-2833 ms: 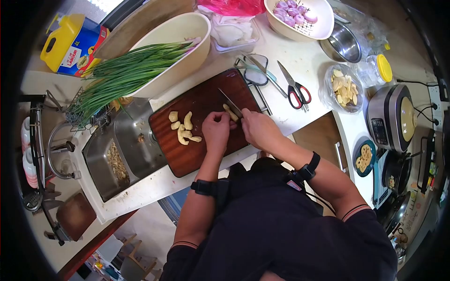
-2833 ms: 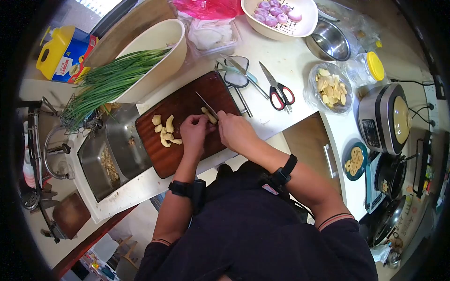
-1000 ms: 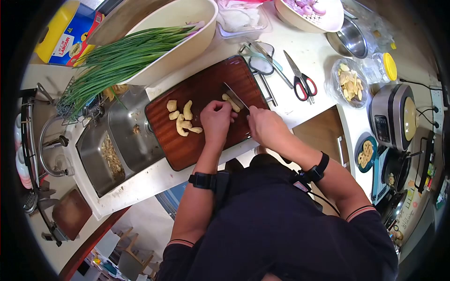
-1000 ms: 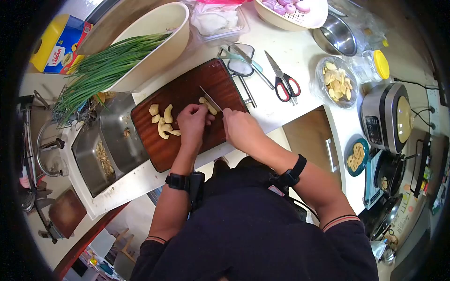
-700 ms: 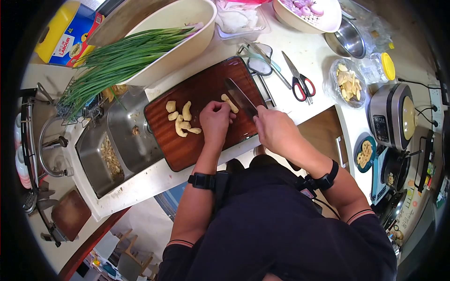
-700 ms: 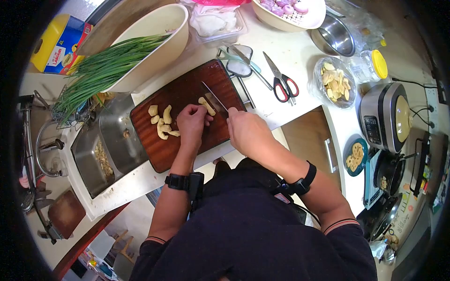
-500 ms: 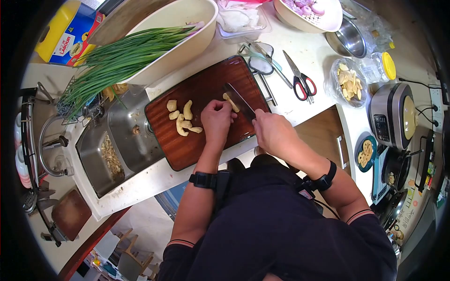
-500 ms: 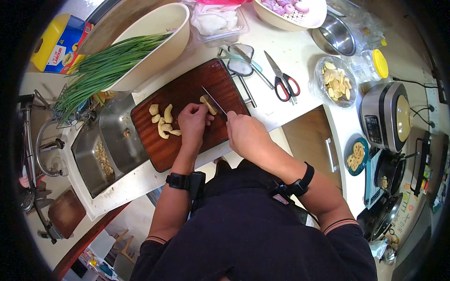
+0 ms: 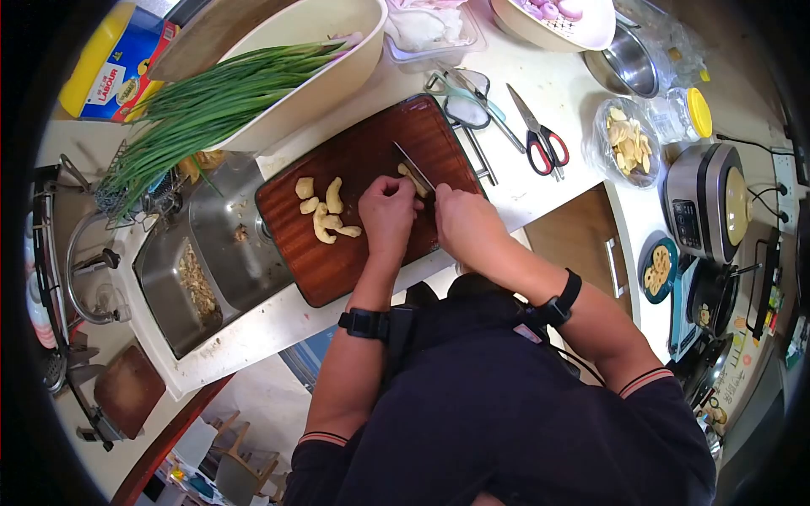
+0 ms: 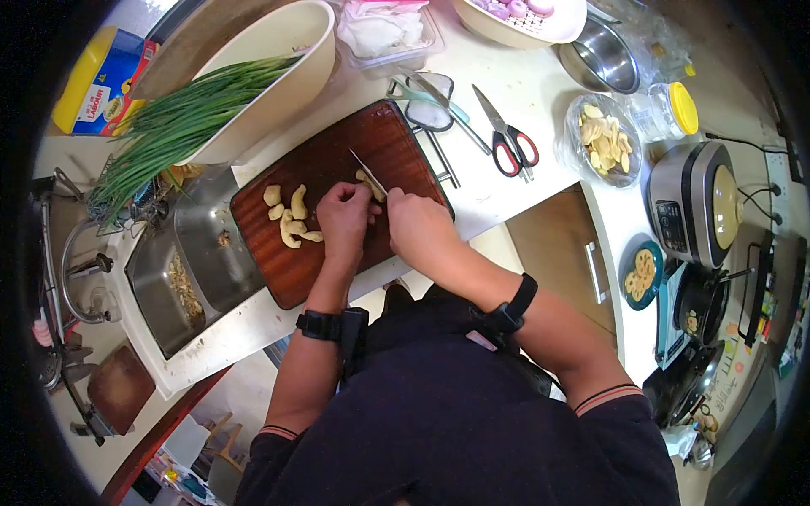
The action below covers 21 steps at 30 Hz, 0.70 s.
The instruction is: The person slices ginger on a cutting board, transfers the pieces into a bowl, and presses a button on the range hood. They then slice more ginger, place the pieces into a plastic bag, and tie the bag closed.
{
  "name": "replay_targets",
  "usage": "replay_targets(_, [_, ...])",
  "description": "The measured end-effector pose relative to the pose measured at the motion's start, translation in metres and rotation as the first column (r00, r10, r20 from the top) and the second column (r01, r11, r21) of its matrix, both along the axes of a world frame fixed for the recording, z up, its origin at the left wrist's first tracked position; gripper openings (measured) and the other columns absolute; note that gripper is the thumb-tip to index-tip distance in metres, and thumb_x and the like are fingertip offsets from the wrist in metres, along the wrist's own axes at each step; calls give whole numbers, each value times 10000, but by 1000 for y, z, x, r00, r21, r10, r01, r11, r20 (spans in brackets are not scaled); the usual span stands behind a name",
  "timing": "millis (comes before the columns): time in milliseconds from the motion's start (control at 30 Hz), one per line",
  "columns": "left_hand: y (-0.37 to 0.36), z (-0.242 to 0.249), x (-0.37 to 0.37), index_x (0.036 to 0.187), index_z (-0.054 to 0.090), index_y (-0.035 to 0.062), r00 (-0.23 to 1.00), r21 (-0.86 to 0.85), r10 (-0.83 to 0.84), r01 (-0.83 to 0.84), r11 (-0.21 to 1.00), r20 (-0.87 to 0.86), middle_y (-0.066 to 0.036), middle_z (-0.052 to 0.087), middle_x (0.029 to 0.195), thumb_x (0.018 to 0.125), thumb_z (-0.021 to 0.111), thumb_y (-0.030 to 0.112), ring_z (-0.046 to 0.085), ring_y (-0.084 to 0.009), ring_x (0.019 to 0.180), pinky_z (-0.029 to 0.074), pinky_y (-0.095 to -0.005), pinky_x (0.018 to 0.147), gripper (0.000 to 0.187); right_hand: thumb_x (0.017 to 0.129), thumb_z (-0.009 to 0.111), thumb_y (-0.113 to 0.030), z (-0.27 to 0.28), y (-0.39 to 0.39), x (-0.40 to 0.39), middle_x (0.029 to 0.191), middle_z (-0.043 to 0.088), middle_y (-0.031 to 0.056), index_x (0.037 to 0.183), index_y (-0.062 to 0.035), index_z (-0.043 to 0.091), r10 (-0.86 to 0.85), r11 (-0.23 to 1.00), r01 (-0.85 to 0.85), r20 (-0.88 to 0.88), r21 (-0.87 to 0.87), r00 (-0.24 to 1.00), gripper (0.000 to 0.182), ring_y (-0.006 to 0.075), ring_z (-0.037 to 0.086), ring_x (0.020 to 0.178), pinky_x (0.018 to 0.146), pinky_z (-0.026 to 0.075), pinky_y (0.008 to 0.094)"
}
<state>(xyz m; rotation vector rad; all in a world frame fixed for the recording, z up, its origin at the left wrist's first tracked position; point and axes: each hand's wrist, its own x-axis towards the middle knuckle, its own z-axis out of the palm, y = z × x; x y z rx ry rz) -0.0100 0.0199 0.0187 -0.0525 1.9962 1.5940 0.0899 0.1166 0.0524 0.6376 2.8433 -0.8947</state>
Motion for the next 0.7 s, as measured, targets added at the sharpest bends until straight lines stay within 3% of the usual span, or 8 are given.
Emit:
replay_targets(167, [1, 6, -1, 852, 668, -31, 1000, -10, -5, 5, 1000, -9, -93, 672, 639, 907, 628, 123, 601, -108, 513, 456, -248, 479, 168, 974, 534, -149, 17, 13, 3, 728, 634, 266, 913, 33, 524, 9, 999, -7, 38, -37, 999, 192, 464, 640, 708, 646, 500, 538])
replay_targets(267, [-1, 5, 0, 865, 672, -37, 1000, 15, 0, 0, 1000, 10, -93, 672, 642, 909, 625, 118, 606, -109, 517, 457, -248, 479, 167, 974, 536, -145, 43, 14, 10, 730, 630, 268, 917, 29, 523, -36, 999, 35, -27, -42, 999, 183, 468, 636, 710, 644, 496, 540])
replay_targets(333, [-1, 6, 0, 888, 674, -39, 1000, 6, -12, 12, 1000, 12, -96, 680, 678, 905, 631, 104, 596, -117, 536, 452, -249, 504, 150, 973, 540, -138, 50, 15, 13, 725, 625, 265, 920, 25, 521, -38, 997, 40, 36, -71, 999, 172, 471, 630, 706, 640, 493, 539])
replay_targets(700, [-1, 0, 0, 916, 669, -39, 999, 27, 4, -5, 1000, 33, -98, 678, 681, 916, 629, 106, 599, -118, 537, 458, -245, 507, 150, 962, 553, -131, 41, 12, 17, 700, 621, 248, 913, 25, 523, 0, 998, 2, 36, -64, 999, 166, 465, 626, 680, 633, 496, 533])
